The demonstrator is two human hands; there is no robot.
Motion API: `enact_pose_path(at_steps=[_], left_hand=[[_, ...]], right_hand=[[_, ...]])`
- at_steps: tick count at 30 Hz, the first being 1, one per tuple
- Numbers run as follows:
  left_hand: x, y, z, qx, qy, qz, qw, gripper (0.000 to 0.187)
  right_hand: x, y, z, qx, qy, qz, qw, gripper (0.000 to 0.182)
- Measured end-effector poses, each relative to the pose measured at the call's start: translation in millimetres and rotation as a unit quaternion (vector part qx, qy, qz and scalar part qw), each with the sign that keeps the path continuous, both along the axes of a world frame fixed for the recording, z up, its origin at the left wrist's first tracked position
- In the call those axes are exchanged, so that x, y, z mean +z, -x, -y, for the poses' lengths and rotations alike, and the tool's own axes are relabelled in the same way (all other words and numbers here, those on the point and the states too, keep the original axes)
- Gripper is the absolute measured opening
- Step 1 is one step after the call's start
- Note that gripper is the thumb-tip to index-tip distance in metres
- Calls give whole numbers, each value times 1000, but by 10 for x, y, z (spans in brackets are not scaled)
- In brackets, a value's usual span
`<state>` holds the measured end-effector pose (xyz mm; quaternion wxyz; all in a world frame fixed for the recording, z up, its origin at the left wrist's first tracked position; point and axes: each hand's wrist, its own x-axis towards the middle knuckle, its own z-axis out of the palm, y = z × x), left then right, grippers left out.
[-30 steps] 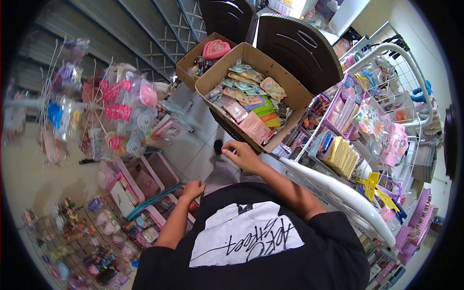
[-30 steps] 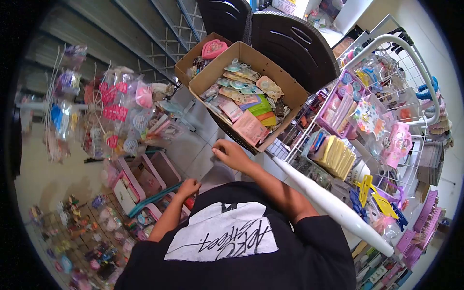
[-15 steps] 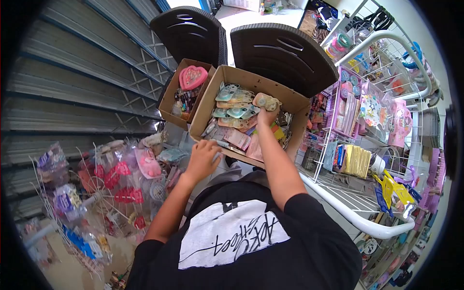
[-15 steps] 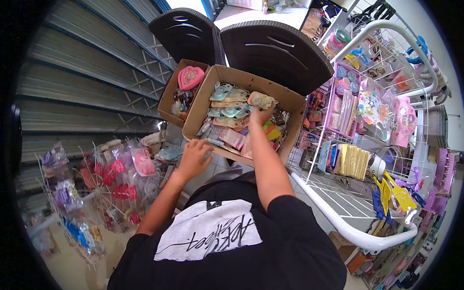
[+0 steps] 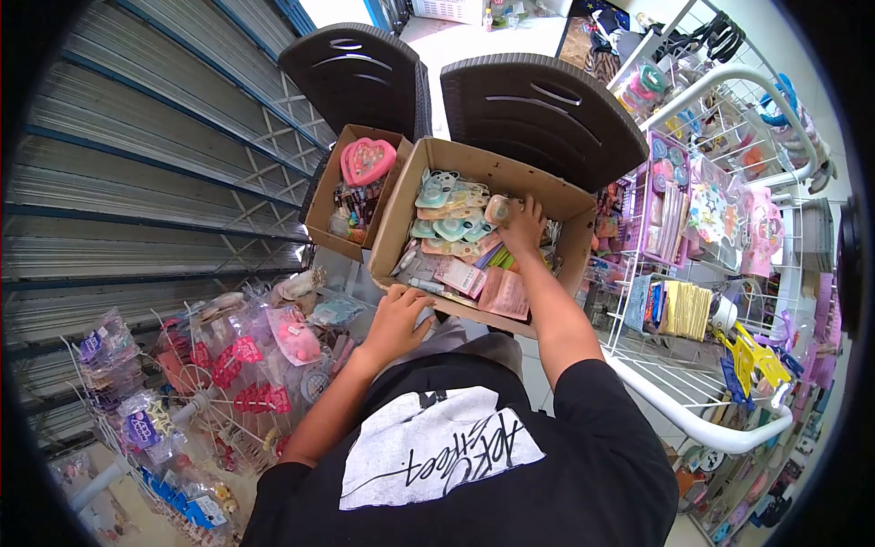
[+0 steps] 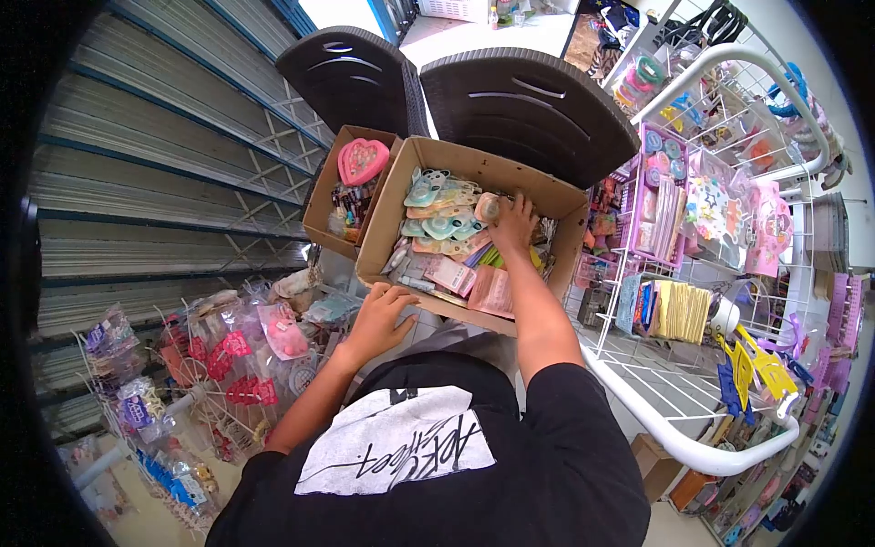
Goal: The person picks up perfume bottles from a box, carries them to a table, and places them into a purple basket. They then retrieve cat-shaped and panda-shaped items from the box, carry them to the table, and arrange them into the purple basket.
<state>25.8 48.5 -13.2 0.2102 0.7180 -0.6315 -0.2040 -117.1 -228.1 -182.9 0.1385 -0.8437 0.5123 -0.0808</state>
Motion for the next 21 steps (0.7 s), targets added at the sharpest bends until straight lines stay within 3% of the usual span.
enact_pose_path(at_steps=[2,4,5,7,8,10,11,13,14,16,18,20,21], left_hand=[[0,-38,21,2,4,-12,1000,25],[-49,-77,31,10,-8,-29,1000,22],[-75,-97,36,35,4,-48,998,22],[-105,-155,61,61,34,-54,996,27],[-62,-152,102,61,27,-58,996,27],[25,-80,231,190,85,-133,969,33],[60,-22,307,191,83,-136,969,33],[109,67,435,329,144,-300,884,36],[93,24,409,328,146,-300,884,36],[32,-108,313,284,72,-495,818,37],[41,-62,197,295,109,-450,836,34],[88,-49,32,354,98,-467,804,30],[88,-42,-31,362,113,-496,781,27]], right_hand=[[95,25,-15,37,19,11,999,60],[245,85,-27,-18,-114,36,993,54],[267,93,-30,-20,-120,32,992,54],[301,98,-50,-119,-74,185,973,47],[438,77,-87,-122,-80,180,973,47],[776,-32,-139,-94,-131,345,925,39],[1012,-87,-218,-24,-196,374,906,37],[1315,-215,-401,141,-305,388,858,36],[1401,-274,-464,234,-348,371,828,38],[1582,-351,-532,286,-562,327,703,40],[1222,-392,-380,284,-576,335,690,36],[774,-419,-177,-66,-542,371,751,34],[379,-391,-91,-160,-522,387,743,34]])
